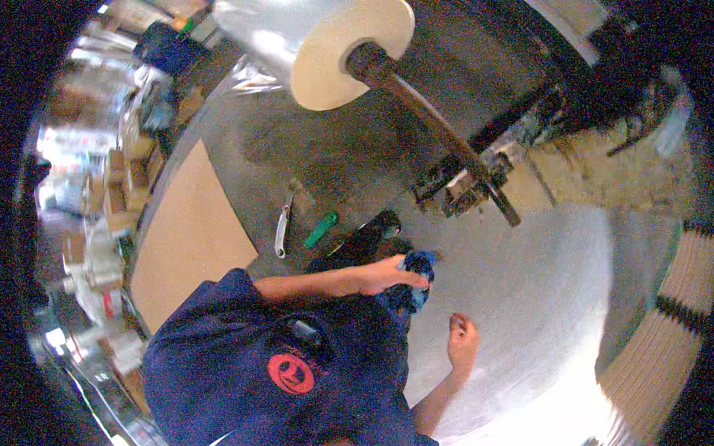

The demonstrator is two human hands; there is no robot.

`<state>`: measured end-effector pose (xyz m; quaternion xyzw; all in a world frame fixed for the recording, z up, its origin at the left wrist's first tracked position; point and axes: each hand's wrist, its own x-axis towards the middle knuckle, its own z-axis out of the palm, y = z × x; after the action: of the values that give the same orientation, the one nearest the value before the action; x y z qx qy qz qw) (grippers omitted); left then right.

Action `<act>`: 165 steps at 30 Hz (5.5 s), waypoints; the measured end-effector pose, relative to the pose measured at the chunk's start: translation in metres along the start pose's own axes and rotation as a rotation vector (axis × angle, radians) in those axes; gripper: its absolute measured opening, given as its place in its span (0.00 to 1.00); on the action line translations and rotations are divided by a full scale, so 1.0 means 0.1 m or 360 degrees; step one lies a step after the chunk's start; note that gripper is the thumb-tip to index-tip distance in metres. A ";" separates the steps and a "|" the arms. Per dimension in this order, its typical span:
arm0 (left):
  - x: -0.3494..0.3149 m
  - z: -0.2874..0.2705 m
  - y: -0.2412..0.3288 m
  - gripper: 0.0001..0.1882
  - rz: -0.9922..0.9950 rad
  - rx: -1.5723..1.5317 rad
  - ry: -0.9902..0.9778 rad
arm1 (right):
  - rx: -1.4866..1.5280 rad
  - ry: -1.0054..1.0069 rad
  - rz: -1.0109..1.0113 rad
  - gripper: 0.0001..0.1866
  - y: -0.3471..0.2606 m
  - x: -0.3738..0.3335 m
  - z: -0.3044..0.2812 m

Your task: The person wipes the surface of large metal rollers on a machine using a blue cloth. They repeatedly dip the cloth into a bucket of liquid and continue wiping different sections of the rollers. A coworker is visible nearby but not directly involved in the wiping.

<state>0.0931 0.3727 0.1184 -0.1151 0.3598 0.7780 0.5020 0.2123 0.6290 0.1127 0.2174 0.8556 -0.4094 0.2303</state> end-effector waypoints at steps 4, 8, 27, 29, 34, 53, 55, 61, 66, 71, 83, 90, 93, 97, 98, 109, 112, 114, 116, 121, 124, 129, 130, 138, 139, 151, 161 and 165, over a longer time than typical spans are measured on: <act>0.02 -0.61 0.25 0.17 0.0535 0.1467 0.0114 | 0.0195 0.0199 0.0227 0.19 0.24 -0.40 0.43; -0.46 -1.36 0.14 0.23 0.0018 0.2387 0.0685 | 0.0206 0.0002 0.0369 0.18 0.35 -0.63 0.80; -1.37 -2.08 -0.44 0.23 0.0095 0.2221 0.1954 | 0.0100 -0.0057 0.0083 0.19 0.61 -0.35 1.04; -1.23 -1.97 -0.42 0.23 -0.0111 0.2450 0.1817 | 0.0155 -0.0117 0.0057 0.20 0.54 -0.35 1.10; -0.95 -1.96 -0.57 0.20 -0.0201 0.2599 0.1909 | 0.0164 -0.0119 0.0002 0.17 0.41 -0.38 1.03; -2.10 -2.49 -0.28 0.28 -0.0539 0.2069 0.2541 | 0.0094 -0.0178 -0.0095 0.17 0.66 -0.29 1.04; -1.89 -2.35 -0.36 0.28 -0.0509 0.2176 0.2442 | 0.0074 -0.0153 -0.0111 0.16 0.70 -0.28 1.09; -1.58 -2.39 -0.52 0.25 -0.0370 0.2087 0.2520 | 0.0176 -0.0138 -0.0117 0.16 0.76 -0.31 1.09; -2.05 -3.18 -0.59 0.21 -0.0328 0.2102 0.2515 | 0.0231 -0.0074 0.0010 0.17 0.86 -0.40 1.12; -2.46 -3.33 -0.50 0.21 -0.0374 0.1970 0.2724 | 0.0111 -0.0151 0.0063 0.19 0.93 -0.28 1.28; -1.56 -2.15 -0.15 0.28 0.0219 0.2349 0.2171 | -0.0248 -0.0972 -0.0694 0.13 0.45 0.66 2.96; -1.35 -1.82 0.08 0.28 0.0455 0.2414 0.1904 | 0.0052 -0.1269 -0.1164 0.12 0.10 0.32 2.29; -1.31 -1.59 0.26 0.30 0.0543 0.2450 0.1866 | 0.0129 -0.1378 -0.1030 0.13 -0.04 0.26 1.98; -1.29 -1.27 0.57 0.31 0.0629 0.2458 0.1779 | 0.0332 -0.0797 -0.0569 0.12 -0.08 0.25 1.89; -1.27 -1.19 0.65 0.31 0.0643 0.2496 0.1782 | 0.0500 -0.0637 -0.0403 0.13 -0.03 0.24 1.90; -0.97 -1.25 1.76 0.22 0.0943 0.2239 0.1446 | 0.0445 -0.0212 -0.0078 0.14 0.33 0.86 2.21; -1.15 -1.39 2.31 0.23 0.1027 0.2033 0.1611 | 0.0605 -0.0278 0.0130 0.13 0.06 1.20 2.27; -1.35 -1.45 2.82 0.26 0.1420 0.1587 0.1519 | 0.0530 -0.0221 0.0148 0.12 -0.08 1.38 2.32; -1.67 -1.49 3.35 0.29 0.1666 0.1335 0.1681 | 0.0345 -0.0142 0.0185 0.12 -0.13 1.54 2.33; -2.48 -1.55 5.04 0.23 0.2796 0.0947 0.1193 | 0.0659 -0.0335 0.0585 0.18 -0.06 1.74 2.18; -2.43 -1.76 6.32 0.21 0.3238 0.1195 0.1722 | 0.0724 -0.0286 0.0495 0.19 -0.10 1.74 2.07; -1.69 -2.58 8.05 0.20 0.2272 0.0126 0.0893 | 0.0947 -0.0003 0.0043 0.15 -0.14 1.66 1.93; -1.53 -2.72 8.20 0.21 0.2461 0.0357 0.1102 | 0.0896 0.0025 0.0038 0.15 -0.11 1.67 1.91; -0.42 -2.11 8.05 0.25 0.2193 0.2243 0.2679 | -0.0050 0.0139 0.0201 0.15 0.00 1.71 2.21; -0.40 -2.00 7.93 0.25 0.2252 0.2567 0.2715 | -0.0117 0.0170 0.0212 0.15 -0.05 1.68 2.26; -0.72 -2.14 7.71 0.22 0.2595 0.3285 0.2012 | -0.0820 0.0461 0.0174 0.16 -0.63 1.70 2.43; 0.07 -1.30 7.12 0.13 0.2782 0.3274 0.1618 | -0.0793 0.0325 0.0286 0.18 -0.66 1.77 2.16; -0.01 -1.35 7.02 0.17 0.2760 0.3762 0.1268 | -0.0721 0.0220 0.0377 0.18 -0.60 1.74 1.85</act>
<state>-0.5372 0.1141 0.3347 0.3855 0.8202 0.0167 -0.4223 0.0798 0.4781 -0.0543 0.2863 0.9078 -0.1618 0.2603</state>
